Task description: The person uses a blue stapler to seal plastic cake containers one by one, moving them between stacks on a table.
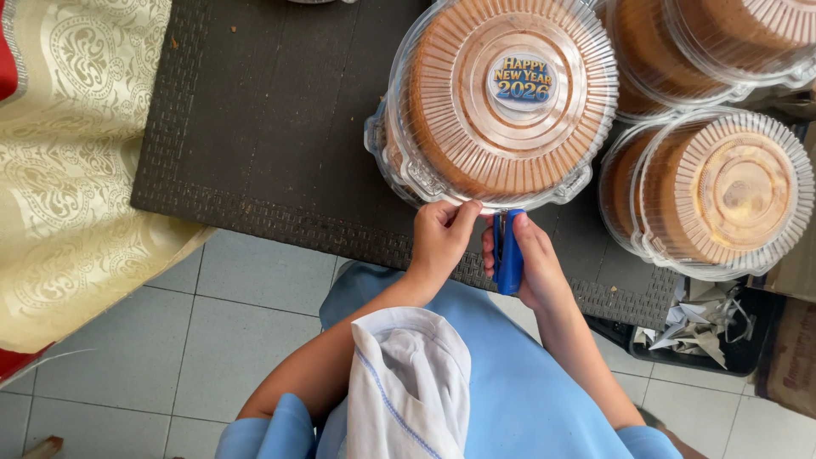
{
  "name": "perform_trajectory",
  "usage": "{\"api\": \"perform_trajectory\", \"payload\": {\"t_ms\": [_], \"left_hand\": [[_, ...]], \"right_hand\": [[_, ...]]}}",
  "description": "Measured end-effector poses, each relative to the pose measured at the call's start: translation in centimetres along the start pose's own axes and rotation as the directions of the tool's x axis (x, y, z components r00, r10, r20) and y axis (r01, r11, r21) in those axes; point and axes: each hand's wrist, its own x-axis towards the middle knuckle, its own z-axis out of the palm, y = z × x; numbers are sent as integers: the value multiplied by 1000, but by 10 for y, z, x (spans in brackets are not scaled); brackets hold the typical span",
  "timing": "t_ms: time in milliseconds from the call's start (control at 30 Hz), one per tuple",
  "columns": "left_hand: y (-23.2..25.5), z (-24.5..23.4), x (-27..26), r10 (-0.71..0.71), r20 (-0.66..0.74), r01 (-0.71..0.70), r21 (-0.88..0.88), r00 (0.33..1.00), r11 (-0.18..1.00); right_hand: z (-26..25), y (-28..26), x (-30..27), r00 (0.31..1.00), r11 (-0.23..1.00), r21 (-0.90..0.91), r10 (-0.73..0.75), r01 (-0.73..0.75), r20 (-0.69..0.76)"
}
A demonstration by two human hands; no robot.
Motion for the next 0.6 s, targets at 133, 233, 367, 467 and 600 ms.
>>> {"api": "perform_trajectory", "payload": {"t_ms": [133, 233, 367, 467, 600], "left_hand": [[13, 0, -3, 39, -21, -39, 15, 999, 999], [23, 0, -5, 45, -29, -45, 16, 999, 999], [-3, 6, 2, -139, 70, 152, -260, 988, 954], [21, 2, -5, -175, 79, 191, -314, 981, 930], [-2, 5, 2, -144, 82, 162, -293, 986, 942]], "right_hand": [[3, 3, 2, 1000, 1000, 22, 2, -2, -14], [10, 3, 2, 999, 999, 27, 21, -20, -43], [12, 15, 6, 996, 1000, 11, 20, -19, -81], [16, 16, 8, 996, 1000, 2, 0, 1, -95], [23, 12, 5, 989, 999, -24, -28, 25, -142]]}}
